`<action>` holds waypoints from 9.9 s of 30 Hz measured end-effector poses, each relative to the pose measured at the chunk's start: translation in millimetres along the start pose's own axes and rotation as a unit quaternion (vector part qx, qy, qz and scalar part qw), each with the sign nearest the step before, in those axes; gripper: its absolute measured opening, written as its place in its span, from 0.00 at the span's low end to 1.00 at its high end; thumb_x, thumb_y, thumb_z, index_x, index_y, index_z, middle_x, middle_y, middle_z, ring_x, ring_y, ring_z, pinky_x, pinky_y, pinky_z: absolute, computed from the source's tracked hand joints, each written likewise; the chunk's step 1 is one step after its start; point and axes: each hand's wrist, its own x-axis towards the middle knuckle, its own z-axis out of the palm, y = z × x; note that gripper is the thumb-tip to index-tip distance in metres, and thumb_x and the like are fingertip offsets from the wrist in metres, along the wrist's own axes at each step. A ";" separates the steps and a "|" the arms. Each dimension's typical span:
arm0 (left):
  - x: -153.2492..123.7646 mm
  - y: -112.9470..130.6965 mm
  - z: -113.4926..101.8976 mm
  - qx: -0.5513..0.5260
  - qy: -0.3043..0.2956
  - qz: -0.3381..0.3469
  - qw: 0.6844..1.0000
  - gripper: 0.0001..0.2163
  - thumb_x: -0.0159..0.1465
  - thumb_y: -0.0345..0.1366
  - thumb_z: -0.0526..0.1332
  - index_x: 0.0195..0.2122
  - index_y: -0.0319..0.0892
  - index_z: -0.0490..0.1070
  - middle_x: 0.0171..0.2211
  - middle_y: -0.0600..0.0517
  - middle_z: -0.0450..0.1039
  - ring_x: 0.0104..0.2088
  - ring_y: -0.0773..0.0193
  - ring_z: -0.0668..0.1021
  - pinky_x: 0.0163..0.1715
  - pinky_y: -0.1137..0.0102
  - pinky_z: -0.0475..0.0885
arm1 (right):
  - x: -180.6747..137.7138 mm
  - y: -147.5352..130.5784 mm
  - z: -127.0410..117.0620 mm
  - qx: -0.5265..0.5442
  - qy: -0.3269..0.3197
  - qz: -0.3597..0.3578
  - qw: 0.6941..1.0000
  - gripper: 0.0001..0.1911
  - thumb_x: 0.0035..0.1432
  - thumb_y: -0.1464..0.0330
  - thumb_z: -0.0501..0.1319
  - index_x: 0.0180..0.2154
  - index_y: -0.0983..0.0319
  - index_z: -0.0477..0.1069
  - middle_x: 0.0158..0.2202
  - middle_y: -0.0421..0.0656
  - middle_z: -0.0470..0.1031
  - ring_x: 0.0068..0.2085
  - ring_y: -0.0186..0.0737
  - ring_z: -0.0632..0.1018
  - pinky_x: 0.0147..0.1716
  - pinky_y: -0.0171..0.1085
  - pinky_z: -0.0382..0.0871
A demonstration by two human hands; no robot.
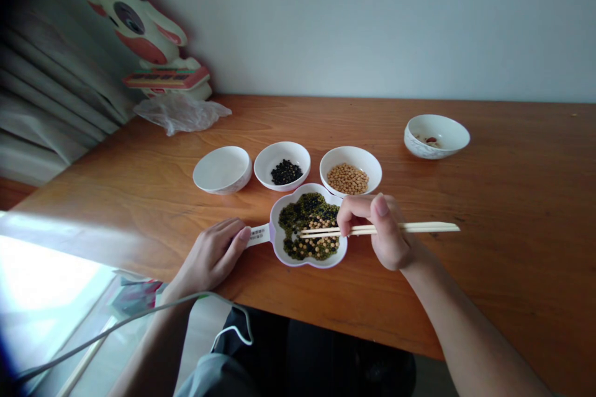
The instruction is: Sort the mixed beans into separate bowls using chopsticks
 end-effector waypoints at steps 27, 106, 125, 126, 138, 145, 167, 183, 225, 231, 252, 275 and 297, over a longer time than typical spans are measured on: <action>-0.7 -0.2 -0.3 -0.018 -0.021 -0.005 1.000 0.16 0.78 0.43 0.49 0.32 0.44 0.61 0.30 0.52 0.67 0.31 0.61 0.69 0.35 0.66 0.60 | 9.8 -7.3 1.0 0.054 0.157 -0.086 0.982 0.45 0.72 0.43 0.35 0.19 0.58 0.75 0.17 0.45 0.70 0.23 0.42 0.71 0.27 0.44 0.61; -0.2 0.8 -0.8 -0.002 -0.003 0.002 1.000 0.16 0.77 0.41 0.50 0.30 0.44 0.59 0.29 0.53 0.67 0.29 0.62 0.69 0.33 0.67 0.61 | 3.7 2.1 10.8 0.012 -0.003 -0.013 1.000 0.41 0.72 0.44 0.33 0.24 0.57 0.73 0.23 0.43 0.73 0.27 0.42 0.73 0.32 0.43 0.65; -0.7 0.3 -1.4 -0.009 -0.011 0.001 1.000 0.16 0.78 0.42 0.49 0.31 0.44 0.59 0.29 0.53 0.67 0.30 0.62 0.69 0.34 0.66 0.61 | 22.2 -7.5 -11.7 0.055 0.421 -0.122 0.897 0.41 0.72 0.49 0.38 0.16 0.57 0.71 0.14 0.45 0.63 0.18 0.41 0.67 0.21 0.44 0.55; -0.8 0.4 -1.6 -0.009 -0.013 0.000 1.000 0.16 0.78 0.42 0.49 0.31 0.44 0.60 0.30 0.53 0.67 0.30 0.62 0.69 0.34 0.66 0.61 | 22.4 -8.3 -12.1 0.054 0.435 -0.118 0.891 0.42 0.72 0.48 0.38 0.16 0.58 0.71 0.14 0.44 0.63 0.18 0.40 0.68 0.21 0.43 0.55; -0.2 0.3 -2.0 -0.008 -0.013 -0.004 1.000 0.16 0.78 0.42 0.49 0.31 0.44 0.59 0.30 0.53 0.67 0.31 0.61 0.69 0.34 0.66 0.61 | 23.7 -6.7 -16.4 0.062 0.425 -0.098 0.898 0.39 0.71 0.48 0.38 0.19 0.59 0.72 0.16 0.45 0.67 0.19 0.38 0.68 0.20 0.42 0.52; -0.6 0.0 -1.7 -0.007 -0.013 -0.004 1.000 0.17 0.78 0.42 0.49 0.31 0.44 0.59 0.29 0.53 0.66 0.30 0.62 0.68 0.34 0.66 0.60 | 12.1 -10.1 -9.3 0.071 0.085 0.000 0.994 0.45 0.69 0.40 0.33 0.20 0.59 0.72 0.20 0.45 0.69 0.24 0.41 0.70 0.28 0.43 0.61; -0.8 -0.3 -2.0 -0.004 -0.018 0.001 1.000 0.17 0.78 0.43 0.48 0.31 0.44 0.59 0.30 0.53 0.66 0.31 0.62 0.68 0.34 0.66 0.60 | 3.1 -1.9 2.6 0.003 -0.048 0.016 0.999 0.40 0.73 0.46 0.32 0.26 0.59 0.70 0.26 0.42 0.70 0.30 0.41 0.71 0.33 0.42 0.62; 0.0 -0.1 -0.6 -0.009 -0.015 0.001 1.000 0.17 0.78 0.43 0.48 0.31 0.44 0.60 0.30 0.53 0.66 0.30 0.61 0.69 0.34 0.66 0.60 | 1.7 0.0 0.0 -0.001 -0.061 -0.009 0.998 0.36 0.73 0.46 0.36 0.28 0.58 0.69 0.27 0.43 0.71 0.30 0.42 0.71 0.35 0.44 0.63; 0.2 2.0 -1.5 0.003 -0.001 0.005 1.000 0.17 0.77 0.42 0.49 0.30 0.44 0.60 0.29 0.52 0.68 0.29 0.61 0.70 0.33 0.66 0.61 | 1.7 3.7 12.4 0.009 -0.024 -0.014 1.000 0.38 0.73 0.46 0.35 0.26 0.58 0.71 0.25 0.43 0.72 0.29 0.43 0.72 0.34 0.45 0.63; 0.4 2.2 -1.7 0.001 -0.001 0.003 1.000 0.17 0.78 0.42 0.49 0.30 0.44 0.60 0.29 0.52 0.67 0.30 0.61 0.70 0.33 0.66 0.60 | 2.3 2.8 10.5 0.026 -0.006 -0.011 1.000 0.39 0.73 0.46 0.35 0.25 0.58 0.71 0.24 0.44 0.70 0.29 0.44 0.71 0.35 0.45 0.61; -0.3 2.0 -2.1 -0.011 -0.006 0.000 1.000 0.17 0.78 0.42 0.49 0.30 0.44 0.59 0.29 0.54 0.66 0.30 0.62 0.68 0.33 0.66 0.60 | 3.5 7.7 15.5 -0.002 -0.025 -0.012 1.000 0.39 0.72 0.45 0.32 0.29 0.56 0.72 0.27 0.42 0.71 0.30 0.44 0.71 0.35 0.46 0.62; 0.6 0.8 -1.9 -0.014 -0.009 0.003 1.000 0.17 0.78 0.42 0.49 0.31 0.44 0.59 0.29 0.54 0.66 0.30 0.62 0.68 0.34 0.66 0.60 | 3.7 9.0 14.2 0.011 -0.020 -0.009 1.000 0.39 0.71 0.43 0.33 0.29 0.57 0.71 0.27 0.43 0.70 0.31 0.44 0.70 0.36 0.46 0.61; 0.1 0.7 -1.3 -0.010 -0.009 0.002 1.000 0.17 0.78 0.43 0.49 0.31 0.44 0.59 0.29 0.53 0.66 0.30 0.61 0.68 0.33 0.66 0.59 | 3.9 10.2 10.3 -0.013 -0.021 -0.014 1.000 0.40 0.72 0.45 0.31 0.28 0.57 0.70 0.27 0.43 0.70 0.30 0.43 0.71 0.35 0.45 0.62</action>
